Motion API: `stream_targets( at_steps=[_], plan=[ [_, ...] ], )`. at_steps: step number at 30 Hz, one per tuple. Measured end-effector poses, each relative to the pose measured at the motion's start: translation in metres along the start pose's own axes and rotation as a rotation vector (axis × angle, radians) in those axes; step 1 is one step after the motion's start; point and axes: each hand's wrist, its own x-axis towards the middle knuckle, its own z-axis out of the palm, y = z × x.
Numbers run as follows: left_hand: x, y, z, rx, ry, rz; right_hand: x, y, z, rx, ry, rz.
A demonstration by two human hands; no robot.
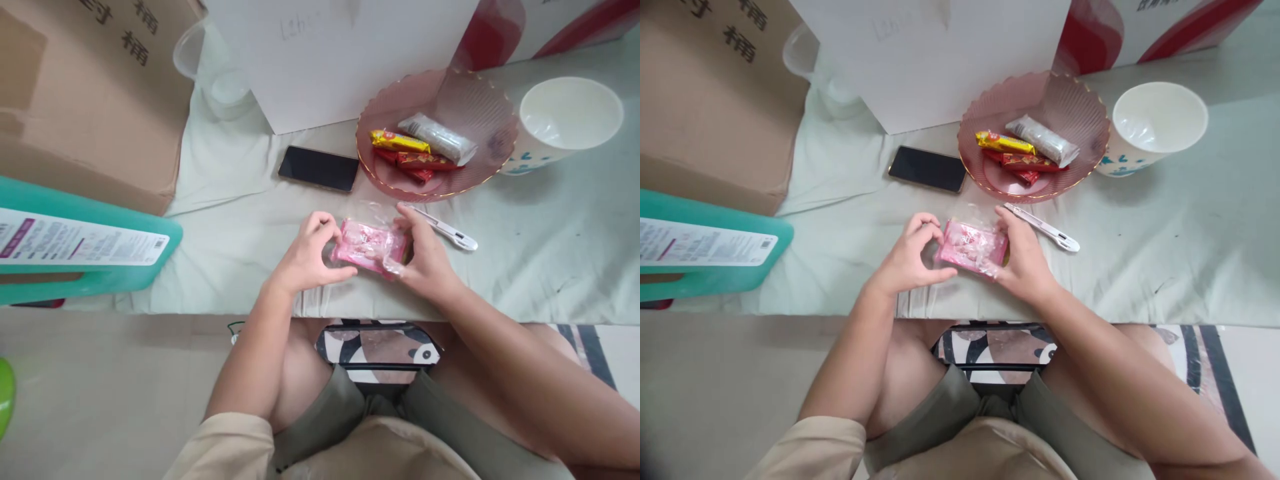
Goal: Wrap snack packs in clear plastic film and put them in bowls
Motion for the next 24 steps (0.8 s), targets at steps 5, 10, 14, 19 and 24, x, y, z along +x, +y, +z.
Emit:
stream_targets(
  at_steps=[5,10,14,19,24],
  plan=[
    [0.007,0.013,0.01,-0.107,0.189,-0.018,0.007,-0.01,0.003,-0.023,0.081,0.03],
    [0.013,0.014,0.015,-0.235,0.358,-0.033,0.013,-0.016,0.003,-0.018,0.183,0.003],
    [0.016,0.014,0.016,-0.191,0.352,0.023,0.018,-0.017,0.003,0.028,0.278,-0.032],
    [0.021,0.015,0.026,-0.087,0.227,0.094,0.02,-0.016,0.003,0.056,0.199,0.012],
    [0.024,0.016,0.038,-0.075,0.087,0.217,0.02,-0.018,0.0,0.061,0.13,0.049]
  ],
)
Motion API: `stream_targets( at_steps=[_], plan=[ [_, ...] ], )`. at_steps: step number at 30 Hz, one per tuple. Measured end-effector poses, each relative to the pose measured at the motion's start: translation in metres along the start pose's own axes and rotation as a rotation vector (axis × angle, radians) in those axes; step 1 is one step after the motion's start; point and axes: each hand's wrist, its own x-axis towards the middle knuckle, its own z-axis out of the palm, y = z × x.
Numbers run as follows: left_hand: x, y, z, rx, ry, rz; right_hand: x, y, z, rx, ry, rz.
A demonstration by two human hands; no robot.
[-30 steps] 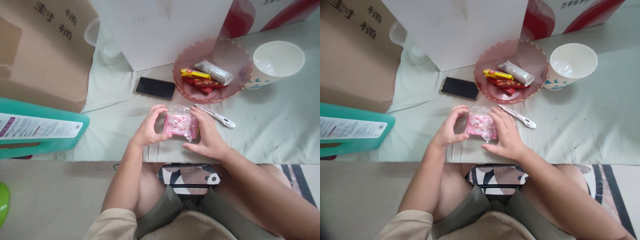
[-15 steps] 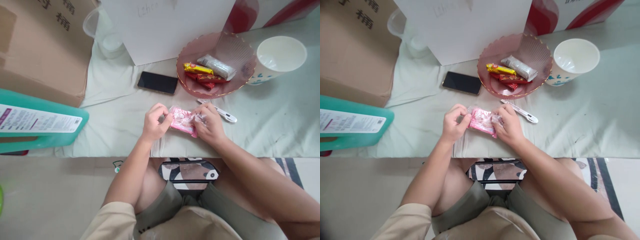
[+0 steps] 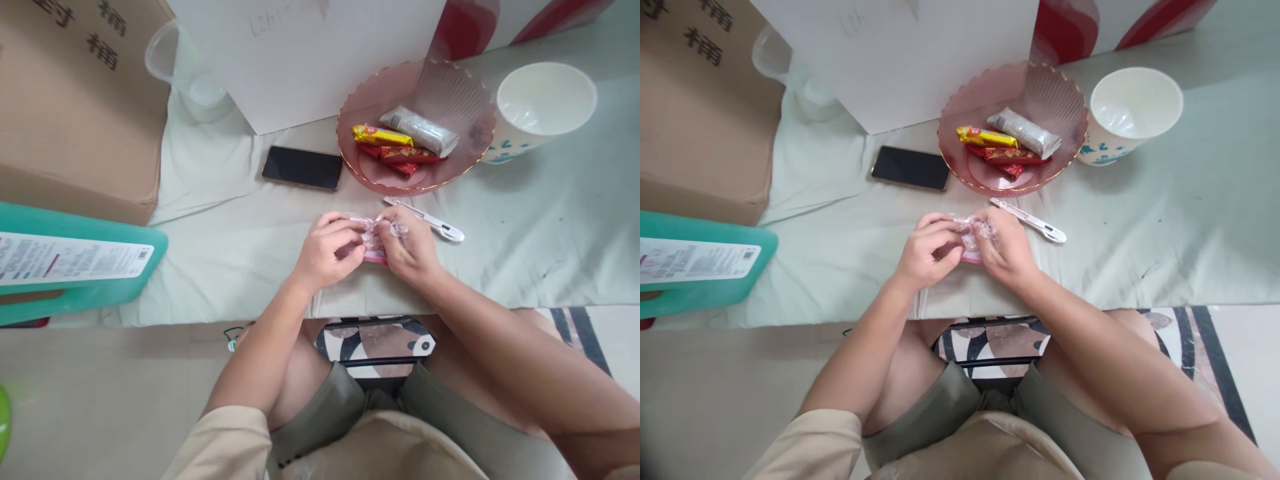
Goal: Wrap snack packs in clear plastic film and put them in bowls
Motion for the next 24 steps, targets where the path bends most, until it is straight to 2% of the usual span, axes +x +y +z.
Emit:
stream_targets(
  at_steps=[3,6,11,15,18,21,24],
  plan=[
    [-0.002,-0.003,0.003,-0.014,-0.031,0.038,0.001,-0.001,-0.001,0.021,-0.021,-0.017],
    [-0.005,-0.008,0.002,-0.073,-0.04,0.054,0.001,0.0,-0.003,0.043,-0.055,-0.092],
    [-0.005,-0.014,0.0,-0.182,-0.044,-0.059,-0.001,0.007,-0.006,0.12,-0.14,-0.221],
    [-0.005,-0.013,0.005,-0.221,0.058,-0.152,-0.005,0.012,-0.008,0.082,-0.003,-0.132],
    [-0.005,-0.014,0.009,-0.187,0.153,-0.157,-0.008,0.012,-0.01,-0.003,0.084,-0.049],
    [-0.005,-0.018,0.011,-0.128,0.236,-0.173,-0.009,0.01,-0.01,-0.02,0.104,-0.008],
    [-0.004,-0.02,0.011,-0.109,0.248,-0.209,-0.006,0.009,-0.008,-0.023,0.057,-0.036]
  ],
)
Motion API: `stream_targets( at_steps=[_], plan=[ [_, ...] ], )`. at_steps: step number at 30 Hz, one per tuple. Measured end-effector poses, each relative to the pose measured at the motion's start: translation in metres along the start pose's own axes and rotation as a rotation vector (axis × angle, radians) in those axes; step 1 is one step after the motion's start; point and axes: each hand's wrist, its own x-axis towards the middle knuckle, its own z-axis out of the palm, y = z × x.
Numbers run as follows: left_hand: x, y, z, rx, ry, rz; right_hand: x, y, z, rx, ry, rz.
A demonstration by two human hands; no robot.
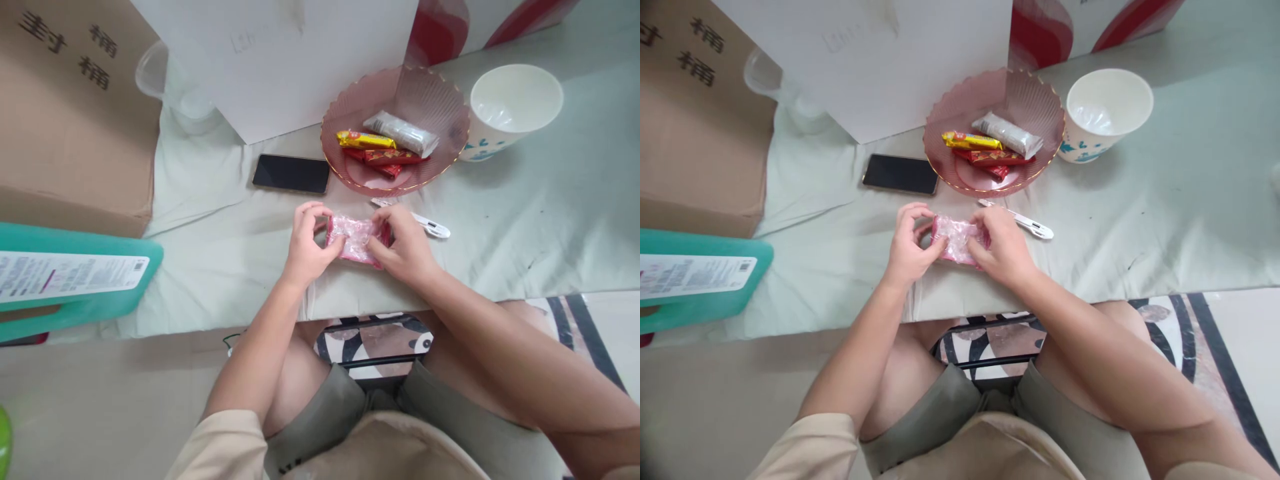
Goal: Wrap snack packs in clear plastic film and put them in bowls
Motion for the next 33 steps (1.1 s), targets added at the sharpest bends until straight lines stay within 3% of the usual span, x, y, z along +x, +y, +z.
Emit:
stream_targets(
  at_steps=[4,10,14,18,23,26,30,33],
  plan=[
    [0.0,0.004,-0.002,0.118,-0.033,0.017,0.007,0.0,0.005,-0.041,-0.08,-0.085],
    [0.0,0.006,-0.007,0.166,-0.146,0.051,0.007,-0.004,0.009,-0.149,-0.171,-0.108],
    [-0.001,0.015,-0.012,0.326,-0.112,-0.023,0.001,-0.009,0.005,-0.208,-0.256,-0.129],
    [0.001,0.024,-0.021,0.41,-0.11,-0.122,-0.001,-0.008,0.002,-0.089,-0.273,-0.104],
    [0.004,0.017,-0.028,0.195,-0.104,-0.272,0.005,-0.005,0.003,-0.057,-0.231,0.015],
    [0.004,0.012,-0.026,-0.01,-0.093,-0.26,0.008,-0.006,0.006,-0.014,-0.258,0.058],
    [0.006,0.014,-0.025,-0.365,0.016,-0.225,0.009,-0.011,0.007,0.203,-0.304,0.089],
    [0.008,0.02,-0.027,-0.631,0.068,-0.337,0.007,-0.014,0.01,0.393,-0.325,0.137]
  ],
)
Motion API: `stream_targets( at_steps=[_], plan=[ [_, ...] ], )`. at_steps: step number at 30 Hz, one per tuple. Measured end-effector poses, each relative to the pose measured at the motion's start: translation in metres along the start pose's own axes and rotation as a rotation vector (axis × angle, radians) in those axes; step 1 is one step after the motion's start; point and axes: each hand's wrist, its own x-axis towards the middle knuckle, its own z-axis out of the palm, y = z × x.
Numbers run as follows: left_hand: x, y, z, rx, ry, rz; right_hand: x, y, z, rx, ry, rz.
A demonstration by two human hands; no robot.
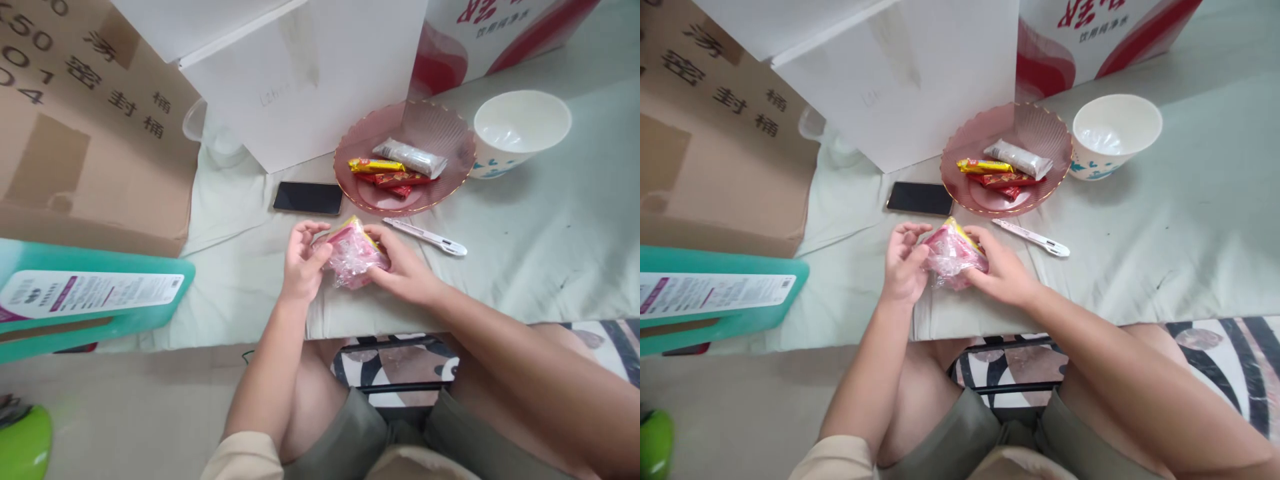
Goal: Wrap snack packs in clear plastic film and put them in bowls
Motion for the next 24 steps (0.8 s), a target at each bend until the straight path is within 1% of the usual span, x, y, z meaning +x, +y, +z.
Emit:
stream_targets(
  at_steps=[2,4,5,7,9,11,12,14,16,17,19,21,22,24],
  plan=[
    [-0.002,0.003,0.002,-0.11,-0.053,-0.104,0.0,0.0,0.006,0.095,0.04,0.02],
    [-0.005,0.004,0.004,-0.143,-0.149,-0.18,0.0,0.0,0.012,0.148,0.107,0.034],
    [-0.007,0.004,0.005,-0.128,-0.181,-0.197,0.0,-0.001,0.014,0.157,0.133,0.035],
    [-0.008,0.002,0.007,-0.065,-0.182,-0.186,-0.001,-0.006,0.016,0.12,0.156,0.014],
    [-0.007,0.0,0.007,-0.011,-0.122,-0.162,-0.003,-0.012,0.012,0.001,0.14,-0.03],
    [-0.003,-0.003,0.005,0.02,-0.037,-0.136,-0.006,-0.019,0.003,-0.177,0.12,-0.04],
    [0.0,-0.004,0.003,0.033,0.016,-0.121,-0.008,-0.021,-0.002,-0.277,0.117,-0.022],
    [0.004,-0.006,-0.001,0.076,0.161,-0.066,-0.014,-0.022,-0.014,-0.474,0.122,0.037],
    [0.006,-0.009,-0.006,0.149,0.303,0.011,-0.02,-0.018,-0.023,-0.662,0.131,0.07],
    [0.006,-0.011,-0.009,0.196,0.346,0.046,-0.023,-0.015,-0.026,-0.75,0.141,0.079],
    [0.004,-0.015,-0.012,0.277,0.356,0.091,-0.029,-0.006,-0.029,-0.902,0.16,0.113],
    [0.001,-0.017,-0.013,0.322,0.301,0.097,-0.033,0.0,-0.028,-1.004,0.162,0.17],
    [0.0,-0.016,-0.013,0.345,0.274,0.098,-0.033,0.001,-0.027,-1.031,0.148,0.187],
    [-0.003,-0.015,-0.011,0.42,0.226,0.123,-0.032,0.001,-0.023,-1.034,0.093,0.17]
  ],
)
